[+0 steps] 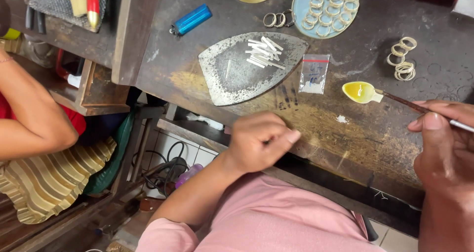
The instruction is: Applying resin and small decorative particles to a jewelry piece using a fine tool.
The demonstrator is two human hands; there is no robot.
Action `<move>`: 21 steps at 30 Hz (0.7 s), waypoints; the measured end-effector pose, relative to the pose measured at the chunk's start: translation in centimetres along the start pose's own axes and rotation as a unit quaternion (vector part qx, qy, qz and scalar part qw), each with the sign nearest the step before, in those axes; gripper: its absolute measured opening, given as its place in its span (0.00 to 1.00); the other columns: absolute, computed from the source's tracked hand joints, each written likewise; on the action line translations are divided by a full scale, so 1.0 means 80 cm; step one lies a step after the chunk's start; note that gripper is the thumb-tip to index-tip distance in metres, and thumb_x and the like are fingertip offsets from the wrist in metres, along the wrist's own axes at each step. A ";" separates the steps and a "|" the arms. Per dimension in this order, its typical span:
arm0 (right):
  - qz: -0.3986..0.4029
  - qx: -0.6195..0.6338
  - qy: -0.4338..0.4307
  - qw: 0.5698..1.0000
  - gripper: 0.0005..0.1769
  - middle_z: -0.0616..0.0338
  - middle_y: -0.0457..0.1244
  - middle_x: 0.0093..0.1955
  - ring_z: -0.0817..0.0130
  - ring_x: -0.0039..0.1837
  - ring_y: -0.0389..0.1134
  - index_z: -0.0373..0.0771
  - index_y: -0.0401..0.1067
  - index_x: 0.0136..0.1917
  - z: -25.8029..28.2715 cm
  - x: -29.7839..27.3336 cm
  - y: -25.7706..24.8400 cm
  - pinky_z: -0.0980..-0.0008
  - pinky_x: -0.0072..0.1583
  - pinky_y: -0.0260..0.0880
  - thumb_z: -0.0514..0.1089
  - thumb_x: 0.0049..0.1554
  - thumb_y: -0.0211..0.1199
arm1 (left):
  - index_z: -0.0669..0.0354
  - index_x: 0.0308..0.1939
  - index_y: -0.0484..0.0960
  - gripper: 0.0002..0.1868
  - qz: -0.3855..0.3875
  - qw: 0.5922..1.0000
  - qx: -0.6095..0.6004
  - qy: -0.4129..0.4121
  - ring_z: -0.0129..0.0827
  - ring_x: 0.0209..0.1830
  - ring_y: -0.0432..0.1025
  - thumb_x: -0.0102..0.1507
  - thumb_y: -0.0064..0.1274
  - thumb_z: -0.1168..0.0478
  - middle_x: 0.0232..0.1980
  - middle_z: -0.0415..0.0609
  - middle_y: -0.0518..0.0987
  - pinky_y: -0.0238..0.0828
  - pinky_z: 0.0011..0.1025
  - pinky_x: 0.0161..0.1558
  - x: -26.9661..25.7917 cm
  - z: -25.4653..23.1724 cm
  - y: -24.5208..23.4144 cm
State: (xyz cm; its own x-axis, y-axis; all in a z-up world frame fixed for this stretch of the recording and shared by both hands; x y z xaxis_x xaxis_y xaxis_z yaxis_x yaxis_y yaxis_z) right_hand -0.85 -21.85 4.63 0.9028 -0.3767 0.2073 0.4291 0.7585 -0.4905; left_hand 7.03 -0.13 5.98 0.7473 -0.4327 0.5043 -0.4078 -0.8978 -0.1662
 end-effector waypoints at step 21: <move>0.000 0.059 -0.078 0.995 0.04 0.35 0.58 0.43 0.53 0.47 0.64 0.22 0.57 0.51 -0.020 0.011 -0.005 0.64 0.55 0.64 0.26 0.61 0.48 | 0.52 0.23 0.81 0.04 0.153 0.895 0.352 -0.228 0.22 0.19 0.66 0.52 0.52 0.63 0.18 0.33 0.75 0.61 0.26 0.25 0.153 0.162 -0.067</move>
State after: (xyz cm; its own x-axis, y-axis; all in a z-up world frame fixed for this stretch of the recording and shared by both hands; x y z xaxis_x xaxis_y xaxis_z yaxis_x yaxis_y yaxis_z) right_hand -0.28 -23.36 3.66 0.8925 -0.2955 0.3409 0.4203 0.8190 -0.3906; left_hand 25.18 -1.66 2.12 0.8588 -0.5115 -0.0277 -0.3183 -0.4905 -0.8112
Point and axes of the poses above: each hand's wrist, its own x-axis towards the middle knuckle, its own y-axis out of the palm, z = x × y, the point moved 10 cm from there along x, towards the middle knuckle
